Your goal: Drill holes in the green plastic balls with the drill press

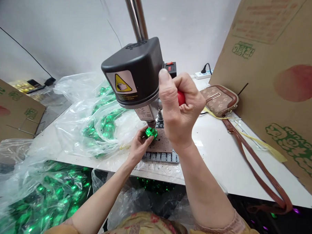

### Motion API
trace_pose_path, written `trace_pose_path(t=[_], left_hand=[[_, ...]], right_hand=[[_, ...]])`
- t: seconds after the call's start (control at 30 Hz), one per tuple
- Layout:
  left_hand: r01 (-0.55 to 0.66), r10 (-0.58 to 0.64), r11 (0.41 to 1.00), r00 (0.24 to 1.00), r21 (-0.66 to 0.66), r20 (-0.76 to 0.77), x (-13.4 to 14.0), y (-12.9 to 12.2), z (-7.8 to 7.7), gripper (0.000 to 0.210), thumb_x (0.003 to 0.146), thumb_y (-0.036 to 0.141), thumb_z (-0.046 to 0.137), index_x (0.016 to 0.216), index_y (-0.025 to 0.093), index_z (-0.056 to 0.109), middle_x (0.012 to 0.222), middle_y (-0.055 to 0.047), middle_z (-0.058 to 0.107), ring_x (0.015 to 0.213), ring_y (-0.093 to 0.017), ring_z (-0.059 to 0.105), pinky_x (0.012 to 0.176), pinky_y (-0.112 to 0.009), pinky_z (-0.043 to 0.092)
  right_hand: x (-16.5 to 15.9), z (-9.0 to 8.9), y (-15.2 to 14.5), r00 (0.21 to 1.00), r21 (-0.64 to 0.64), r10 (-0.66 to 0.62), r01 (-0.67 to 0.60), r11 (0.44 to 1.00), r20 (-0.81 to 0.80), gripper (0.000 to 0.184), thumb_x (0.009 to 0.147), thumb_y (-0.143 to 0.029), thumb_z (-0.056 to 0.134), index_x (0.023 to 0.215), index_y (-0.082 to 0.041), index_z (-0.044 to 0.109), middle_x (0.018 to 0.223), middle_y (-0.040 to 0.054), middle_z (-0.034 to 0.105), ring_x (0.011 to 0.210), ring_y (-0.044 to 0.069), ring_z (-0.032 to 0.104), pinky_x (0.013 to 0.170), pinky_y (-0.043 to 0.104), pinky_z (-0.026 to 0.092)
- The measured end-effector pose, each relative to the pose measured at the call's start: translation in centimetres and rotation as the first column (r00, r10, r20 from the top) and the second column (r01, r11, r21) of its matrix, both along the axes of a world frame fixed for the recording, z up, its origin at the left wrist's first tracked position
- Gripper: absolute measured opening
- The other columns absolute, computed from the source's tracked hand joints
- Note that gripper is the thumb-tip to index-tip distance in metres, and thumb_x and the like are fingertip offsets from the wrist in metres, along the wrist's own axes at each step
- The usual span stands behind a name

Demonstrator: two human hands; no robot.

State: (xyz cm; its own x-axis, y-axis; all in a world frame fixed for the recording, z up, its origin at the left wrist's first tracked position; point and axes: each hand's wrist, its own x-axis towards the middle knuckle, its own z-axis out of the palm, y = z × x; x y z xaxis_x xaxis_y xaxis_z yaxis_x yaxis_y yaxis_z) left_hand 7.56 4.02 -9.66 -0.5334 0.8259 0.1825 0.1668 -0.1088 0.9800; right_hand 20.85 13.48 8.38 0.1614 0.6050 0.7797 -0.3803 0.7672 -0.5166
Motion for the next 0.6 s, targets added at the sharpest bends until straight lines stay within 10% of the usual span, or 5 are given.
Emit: trace_pose_path(t=[0.6], left_hand=[[0.170,-0.168,0.985,0.981,0.007,-0.099,0.2,0.4,-1.3,0.060,0.086,0.045,0.079,0.136,0.023,0.055,0.137,-0.012,0.062,0.128,-0.028,0.062,0.115,-0.045,0.048]], right_hand=[[-0.1,0.0,-0.4,0.999,-0.027,0.034,-0.035,0.999,-0.042,0.043,0.095,-0.042,0.057,0.066,-0.021,0.034,0.058,-0.0054,0.025,0.048,0.003,0.033,0.048,0.023,0.033]])
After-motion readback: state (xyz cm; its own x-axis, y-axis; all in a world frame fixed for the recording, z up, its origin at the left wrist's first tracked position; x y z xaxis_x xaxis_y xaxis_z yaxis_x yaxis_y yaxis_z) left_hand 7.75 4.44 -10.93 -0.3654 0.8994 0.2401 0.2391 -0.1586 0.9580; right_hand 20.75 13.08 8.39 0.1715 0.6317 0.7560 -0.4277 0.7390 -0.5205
